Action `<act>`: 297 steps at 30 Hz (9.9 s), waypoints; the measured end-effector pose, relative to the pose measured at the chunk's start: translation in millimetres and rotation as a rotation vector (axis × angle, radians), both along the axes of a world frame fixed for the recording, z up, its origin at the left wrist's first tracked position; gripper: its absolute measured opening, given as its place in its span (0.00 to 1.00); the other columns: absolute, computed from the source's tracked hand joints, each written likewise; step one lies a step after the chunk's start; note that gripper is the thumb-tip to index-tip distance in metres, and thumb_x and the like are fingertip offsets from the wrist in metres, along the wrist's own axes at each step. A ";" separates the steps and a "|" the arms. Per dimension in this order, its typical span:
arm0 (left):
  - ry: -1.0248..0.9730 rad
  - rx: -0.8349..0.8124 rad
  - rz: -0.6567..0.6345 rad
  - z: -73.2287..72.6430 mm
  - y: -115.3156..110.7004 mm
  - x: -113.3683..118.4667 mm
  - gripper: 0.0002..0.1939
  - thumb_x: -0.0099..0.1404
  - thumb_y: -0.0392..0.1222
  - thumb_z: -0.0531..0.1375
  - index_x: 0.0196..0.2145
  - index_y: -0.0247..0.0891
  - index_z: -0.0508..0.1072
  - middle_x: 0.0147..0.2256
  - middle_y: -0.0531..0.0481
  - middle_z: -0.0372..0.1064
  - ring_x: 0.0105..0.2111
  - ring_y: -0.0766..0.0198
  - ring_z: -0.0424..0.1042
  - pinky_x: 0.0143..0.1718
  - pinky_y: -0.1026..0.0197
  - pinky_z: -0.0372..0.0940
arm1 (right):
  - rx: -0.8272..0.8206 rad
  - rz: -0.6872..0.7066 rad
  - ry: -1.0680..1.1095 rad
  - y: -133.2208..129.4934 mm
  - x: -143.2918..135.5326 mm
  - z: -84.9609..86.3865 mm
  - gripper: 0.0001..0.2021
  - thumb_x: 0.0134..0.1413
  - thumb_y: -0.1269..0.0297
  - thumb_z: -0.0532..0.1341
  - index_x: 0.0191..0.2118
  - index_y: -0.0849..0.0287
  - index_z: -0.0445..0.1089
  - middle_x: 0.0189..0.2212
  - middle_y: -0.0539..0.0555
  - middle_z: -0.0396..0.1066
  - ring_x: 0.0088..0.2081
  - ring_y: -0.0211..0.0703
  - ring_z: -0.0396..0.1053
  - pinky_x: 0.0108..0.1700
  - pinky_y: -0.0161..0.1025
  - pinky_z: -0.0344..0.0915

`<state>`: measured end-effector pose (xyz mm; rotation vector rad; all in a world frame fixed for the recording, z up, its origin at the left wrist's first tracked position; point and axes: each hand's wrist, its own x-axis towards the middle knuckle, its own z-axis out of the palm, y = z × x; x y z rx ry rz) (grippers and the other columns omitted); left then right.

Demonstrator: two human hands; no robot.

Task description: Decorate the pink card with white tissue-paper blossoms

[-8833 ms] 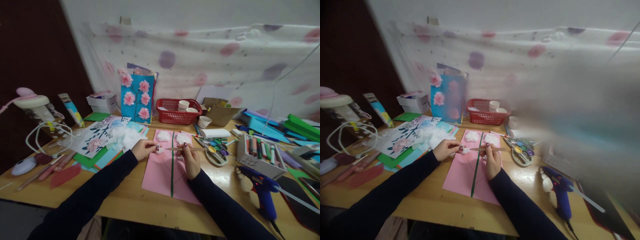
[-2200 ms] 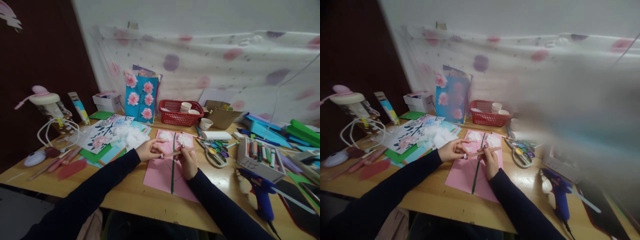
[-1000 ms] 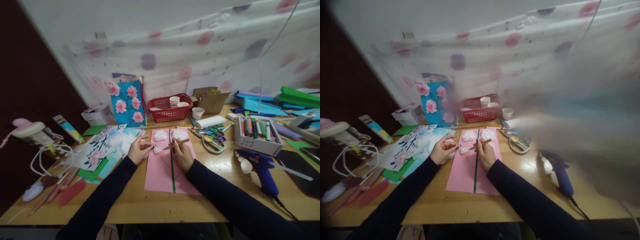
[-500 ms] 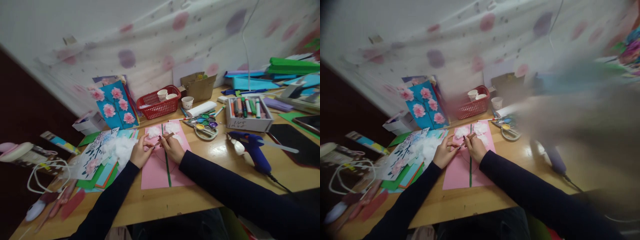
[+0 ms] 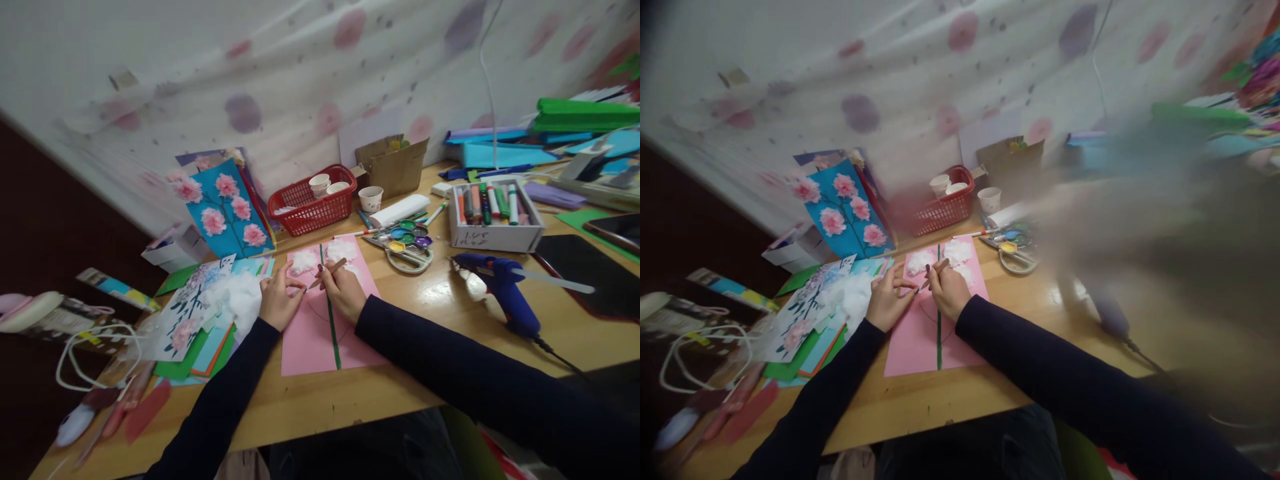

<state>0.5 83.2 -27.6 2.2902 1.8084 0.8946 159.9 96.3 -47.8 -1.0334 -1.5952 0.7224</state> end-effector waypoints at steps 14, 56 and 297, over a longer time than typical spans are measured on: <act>-0.035 -0.023 0.009 -1.9 0.4 1.2 0.27 0.56 0.38 0.60 0.53 0.39 0.57 0.33 0.51 0.76 0.45 0.56 0.71 0.53 0.45 0.49 | -0.045 0.041 -0.219 -1.7 -0.8 4.3 0.12 0.61 0.68 0.47 0.29 0.59 0.63 0.23 0.53 0.71 0.27 0.41 0.70 0.32 0.34 0.61; 0.000 0.116 0.124 36.0 2.6 -94.0 0.10 0.52 0.41 0.57 0.30 0.40 0.76 0.32 0.52 0.76 0.37 0.59 0.73 0.45 0.59 0.64 | -0.016 0.064 0.097 1.0 5.6 -0.2 0.19 0.61 0.55 0.47 0.28 0.61 0.67 0.17 0.50 0.67 0.22 0.38 0.66 0.27 0.34 0.61; -0.429 -0.156 -0.162 -13.8 -6.3 -31.7 0.15 0.47 0.30 0.61 0.36 0.34 0.74 0.36 0.47 0.69 0.33 0.66 0.70 0.35 0.64 0.66 | 0.045 0.160 -0.091 -12.0 -5.3 -4.1 0.18 0.61 0.53 0.47 0.32 0.60 0.66 0.21 0.52 0.68 0.24 0.40 0.67 0.28 0.35 0.63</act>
